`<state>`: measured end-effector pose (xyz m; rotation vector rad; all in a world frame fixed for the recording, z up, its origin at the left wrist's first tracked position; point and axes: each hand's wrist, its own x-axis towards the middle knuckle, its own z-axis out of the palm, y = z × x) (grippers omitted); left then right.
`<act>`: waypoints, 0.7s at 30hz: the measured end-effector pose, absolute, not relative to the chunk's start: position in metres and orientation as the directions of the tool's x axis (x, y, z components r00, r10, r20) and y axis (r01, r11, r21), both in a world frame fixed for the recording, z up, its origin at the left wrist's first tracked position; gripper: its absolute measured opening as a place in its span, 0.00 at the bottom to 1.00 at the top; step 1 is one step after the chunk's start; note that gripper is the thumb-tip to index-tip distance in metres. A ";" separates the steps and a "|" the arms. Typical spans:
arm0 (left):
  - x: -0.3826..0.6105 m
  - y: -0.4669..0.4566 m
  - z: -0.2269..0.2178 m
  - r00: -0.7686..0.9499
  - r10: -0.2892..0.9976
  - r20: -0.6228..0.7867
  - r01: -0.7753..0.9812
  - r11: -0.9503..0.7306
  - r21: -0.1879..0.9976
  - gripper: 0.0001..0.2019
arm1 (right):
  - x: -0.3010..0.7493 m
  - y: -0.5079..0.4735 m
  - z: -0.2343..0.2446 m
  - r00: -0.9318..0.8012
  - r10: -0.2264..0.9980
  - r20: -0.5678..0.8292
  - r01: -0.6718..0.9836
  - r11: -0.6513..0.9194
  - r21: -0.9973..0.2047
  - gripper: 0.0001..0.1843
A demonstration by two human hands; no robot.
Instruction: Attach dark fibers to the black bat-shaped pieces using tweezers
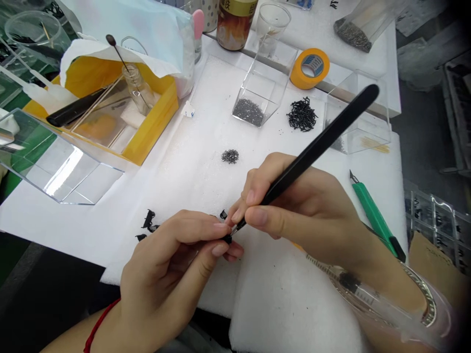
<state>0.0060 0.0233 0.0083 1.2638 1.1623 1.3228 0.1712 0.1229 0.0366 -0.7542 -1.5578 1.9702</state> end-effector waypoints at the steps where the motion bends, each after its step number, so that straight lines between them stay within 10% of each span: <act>1: 0.006 0.023 0.008 -0.032 0.993 0.113 -0.011 -0.114 0.993 0.17 | 0.171 0.123 0.037 -0.711 0.693 -0.118 -0.049 -0.217 -0.975 0.09; 14: 0.005 0.016 0.001 -0.046 0.996 0.078 0.025 -0.077 0.997 0.16 | 0.176 0.127 0.045 -0.683 0.708 -0.178 -0.085 -0.319 -0.944 0.08; 21: 0.003 0.017 0.001 0.006 0.994 0.106 0.003 -0.106 0.994 0.16 | 0.207 0.145 0.047 -0.134 0.984 -0.117 0.100 -0.104 -0.990 0.07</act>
